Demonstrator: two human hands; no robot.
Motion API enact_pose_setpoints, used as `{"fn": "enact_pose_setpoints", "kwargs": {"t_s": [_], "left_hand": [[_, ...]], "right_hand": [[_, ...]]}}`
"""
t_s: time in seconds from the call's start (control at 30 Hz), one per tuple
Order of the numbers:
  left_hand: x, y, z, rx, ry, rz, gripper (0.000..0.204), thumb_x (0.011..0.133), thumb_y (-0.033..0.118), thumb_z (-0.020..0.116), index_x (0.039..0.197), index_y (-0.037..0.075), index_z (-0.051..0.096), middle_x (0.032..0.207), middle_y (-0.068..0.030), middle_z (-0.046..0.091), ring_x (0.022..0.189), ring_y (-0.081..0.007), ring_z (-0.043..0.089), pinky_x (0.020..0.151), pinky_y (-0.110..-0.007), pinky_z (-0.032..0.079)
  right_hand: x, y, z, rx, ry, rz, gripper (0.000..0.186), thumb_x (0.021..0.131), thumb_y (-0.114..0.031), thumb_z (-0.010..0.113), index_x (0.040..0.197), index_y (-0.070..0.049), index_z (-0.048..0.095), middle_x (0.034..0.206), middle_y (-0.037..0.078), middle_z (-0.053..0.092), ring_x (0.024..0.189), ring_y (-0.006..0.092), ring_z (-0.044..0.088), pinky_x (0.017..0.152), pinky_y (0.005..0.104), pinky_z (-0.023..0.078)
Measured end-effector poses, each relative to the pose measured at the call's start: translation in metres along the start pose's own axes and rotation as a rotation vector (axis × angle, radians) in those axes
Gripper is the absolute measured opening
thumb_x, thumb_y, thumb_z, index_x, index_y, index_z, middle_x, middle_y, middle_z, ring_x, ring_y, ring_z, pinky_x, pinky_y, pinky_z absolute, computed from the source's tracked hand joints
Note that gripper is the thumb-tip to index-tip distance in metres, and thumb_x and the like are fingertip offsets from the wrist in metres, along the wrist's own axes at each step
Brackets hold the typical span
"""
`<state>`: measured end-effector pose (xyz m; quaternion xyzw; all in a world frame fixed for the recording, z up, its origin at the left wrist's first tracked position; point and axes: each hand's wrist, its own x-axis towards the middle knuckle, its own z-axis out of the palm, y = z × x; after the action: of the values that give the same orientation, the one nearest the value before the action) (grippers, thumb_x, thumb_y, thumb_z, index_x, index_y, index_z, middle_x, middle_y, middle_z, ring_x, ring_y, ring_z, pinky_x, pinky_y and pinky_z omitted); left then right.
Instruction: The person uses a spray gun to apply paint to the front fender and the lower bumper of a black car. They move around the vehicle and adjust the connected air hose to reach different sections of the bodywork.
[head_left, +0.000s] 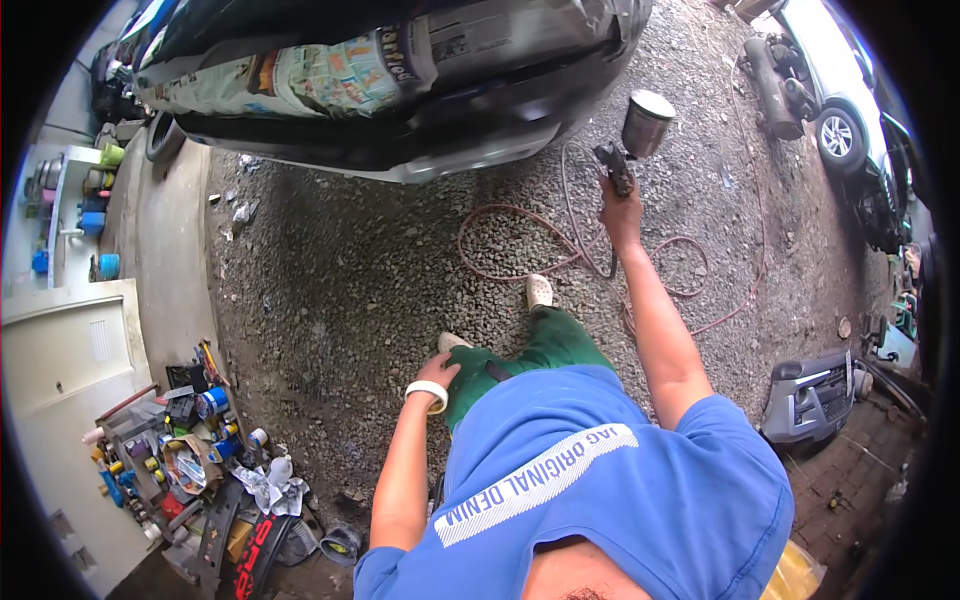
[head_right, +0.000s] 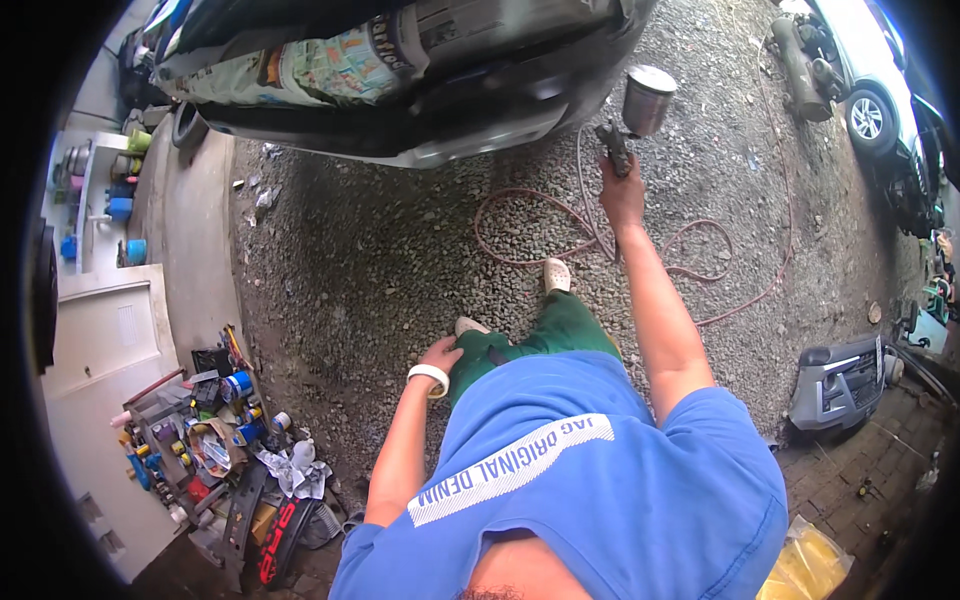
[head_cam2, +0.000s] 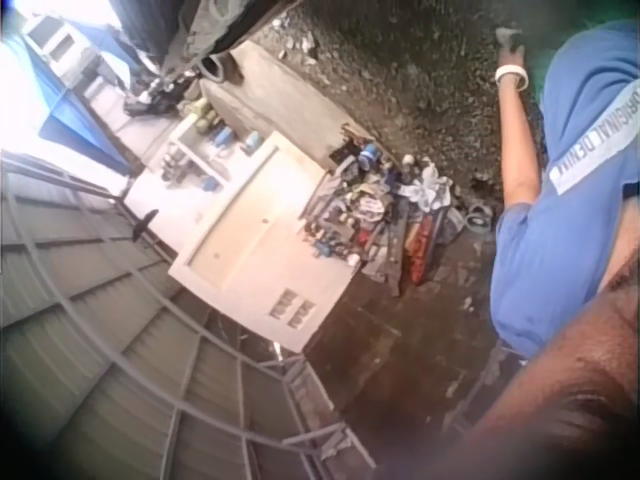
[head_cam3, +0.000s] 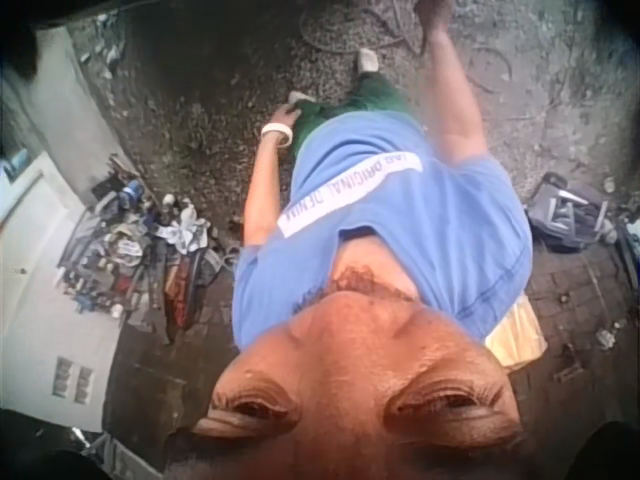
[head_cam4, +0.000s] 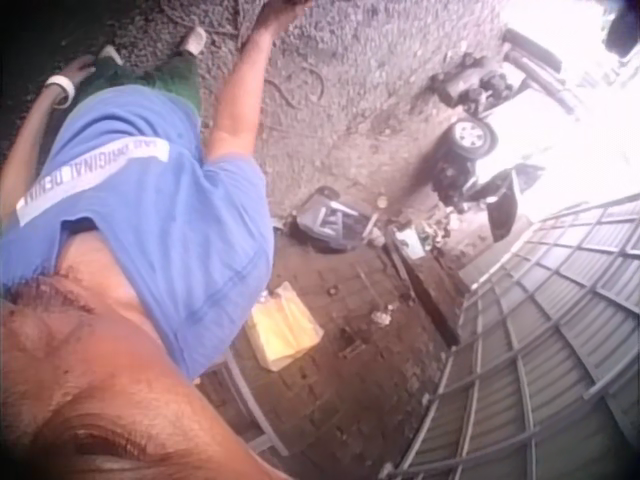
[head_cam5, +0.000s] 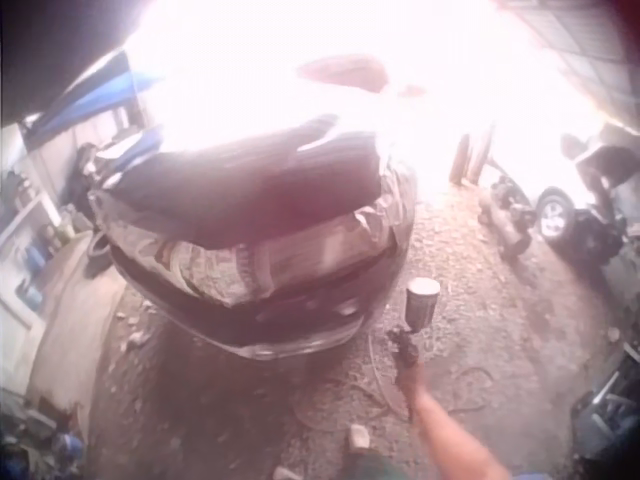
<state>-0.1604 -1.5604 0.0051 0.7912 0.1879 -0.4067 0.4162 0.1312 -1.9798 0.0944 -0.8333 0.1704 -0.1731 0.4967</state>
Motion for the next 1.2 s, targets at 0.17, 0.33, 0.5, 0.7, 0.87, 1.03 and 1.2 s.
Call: {"fn": "enact_pose_setpoints", "kwargs": {"t_s": [0.17,0.33,0.5,0.7,0.87,1.03,1.2], "left_hand": [[0.048,0.173,0.057,0.448,-0.040,0.583,0.074,0.083,0.034,0.076,0.146,0.004,0.049,0.152,-0.0216,0.045,0.142,-0.0357,0.042,0.118,-0.041,0.036],[0.065,0.311,0.147,0.652,-0.431,0.973,0.099,0.068,0.007,0.079,0.156,0.015,0.034,0.157,-0.0170,0.041,0.148,-0.0384,0.032,0.122,-0.045,0.032],[0.134,0.250,0.170,0.711,-0.498,0.761,0.076,0.069,0.004,0.072,0.142,0.015,0.055,0.132,-0.0179,0.061,0.122,-0.0387,0.059,0.105,-0.046,0.048],[0.143,0.131,0.123,0.545,-0.378,0.465,0.032,0.087,0.019,0.073,0.118,0.014,0.070,0.112,-0.0143,0.073,0.108,-0.0336,0.068,0.095,-0.045,0.053],[0.080,0.100,0.093,0.187,-0.340,0.201,0.034,0.098,0.040,0.060,0.114,0.012,0.072,0.100,-0.0157,0.074,0.099,-0.0335,0.070,0.090,-0.042,0.053],[0.011,0.071,0.077,0.110,0.032,0.139,0.046,0.100,0.045,0.055,0.122,0.006,0.064,0.115,-0.0219,0.070,0.111,-0.0408,0.064,0.096,-0.046,0.050],[-0.041,0.075,0.070,0.197,0.088,-0.035,0.047,0.099,0.047,0.052,0.125,0.009,0.062,0.120,-0.0240,0.067,0.115,-0.0449,0.061,0.098,-0.051,0.048]], "right_hand": [[-0.024,-0.039,-0.055,0.247,-0.059,0.299,0.030,0.098,-0.027,0.069,0.116,-0.003,0.064,0.077,0.004,0.065,0.050,0.0102,0.056,0.045,0.0277,0.047],[-0.053,-0.077,-0.122,0.431,-0.043,0.308,0.033,0.102,-0.028,0.064,0.117,0.001,0.063,0.090,0.009,0.071,0.050,0.0090,0.057,0.044,0.0262,0.047],[-0.023,-0.129,-0.179,0.487,-0.064,0.272,0.034,0.103,-0.033,0.062,0.111,-0.001,0.072,0.089,0.006,0.072,0.050,0.0057,0.054,0.044,0.0226,0.045],[0.034,-0.109,-0.193,0.187,-0.169,0.173,0.026,0.103,-0.027,0.064,0.106,-0.004,0.075,0.067,-0.002,0.061,0.048,0.0039,0.052,0.042,0.0212,0.040],[0.044,-0.055,-0.131,0.189,-0.132,0.148,0.021,0.099,-0.025,0.070,0.107,-0.005,0.070,0.071,0.000,0.064,0.047,0.0057,0.050,0.042,0.0240,0.039],[0.049,-0.055,-0.070,0.264,-0.174,0.229,0.031,0.096,-0.025,0.073,0.117,-0.005,0.062,0.068,-0.003,0.055,0.050,0.0058,0.051,0.043,0.0253,0.041],[0.055,-0.021,-0.023,0.128,-0.145,-0.024,0.043,0.094,-0.028,0.074,0.125,-0.003,0.059,0.082,0.015,0.072,0.067,0.0248,0.067,0.064,0.0413,0.054]]}}
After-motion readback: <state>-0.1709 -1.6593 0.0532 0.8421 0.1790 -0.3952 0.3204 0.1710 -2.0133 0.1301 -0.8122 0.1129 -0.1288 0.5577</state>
